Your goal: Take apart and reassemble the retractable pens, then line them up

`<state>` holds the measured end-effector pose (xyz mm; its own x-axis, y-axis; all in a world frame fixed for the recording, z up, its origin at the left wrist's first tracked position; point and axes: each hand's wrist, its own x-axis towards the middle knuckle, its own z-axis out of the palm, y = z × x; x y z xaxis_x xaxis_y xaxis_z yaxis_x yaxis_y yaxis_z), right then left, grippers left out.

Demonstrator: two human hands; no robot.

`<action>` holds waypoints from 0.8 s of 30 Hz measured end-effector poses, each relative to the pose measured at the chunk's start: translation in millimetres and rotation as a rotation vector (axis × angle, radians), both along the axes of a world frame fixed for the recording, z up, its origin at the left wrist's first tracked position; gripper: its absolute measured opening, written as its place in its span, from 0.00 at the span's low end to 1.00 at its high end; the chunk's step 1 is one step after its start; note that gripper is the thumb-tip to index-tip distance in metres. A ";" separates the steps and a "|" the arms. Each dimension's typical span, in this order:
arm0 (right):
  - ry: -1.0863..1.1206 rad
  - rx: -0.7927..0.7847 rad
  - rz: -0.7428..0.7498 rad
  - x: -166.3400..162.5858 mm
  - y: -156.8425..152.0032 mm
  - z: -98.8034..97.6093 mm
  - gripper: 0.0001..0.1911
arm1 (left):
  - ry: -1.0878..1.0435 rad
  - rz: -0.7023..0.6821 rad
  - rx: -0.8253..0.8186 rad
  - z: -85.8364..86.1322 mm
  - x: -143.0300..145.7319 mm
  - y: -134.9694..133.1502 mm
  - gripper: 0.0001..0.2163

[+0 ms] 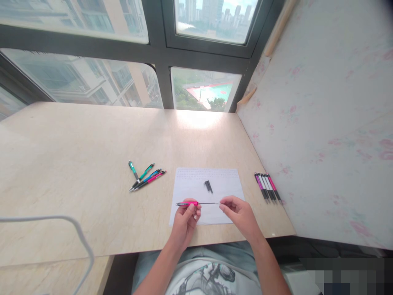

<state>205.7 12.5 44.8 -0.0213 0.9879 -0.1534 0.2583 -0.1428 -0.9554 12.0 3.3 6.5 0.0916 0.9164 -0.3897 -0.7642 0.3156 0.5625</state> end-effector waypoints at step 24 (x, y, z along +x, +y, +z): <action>-0.109 0.122 0.073 -22.2 -1.0 9.7 0.08 | 0.133 -0.103 0.092 3.1 3.0 -2.7 0.10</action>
<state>183.5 11.5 54.5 -0.0837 0.9958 -0.0381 0.3666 -0.0048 -0.9304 15.0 0.7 9.6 0.1401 0.9370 -0.3200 -0.6479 0.3312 0.6860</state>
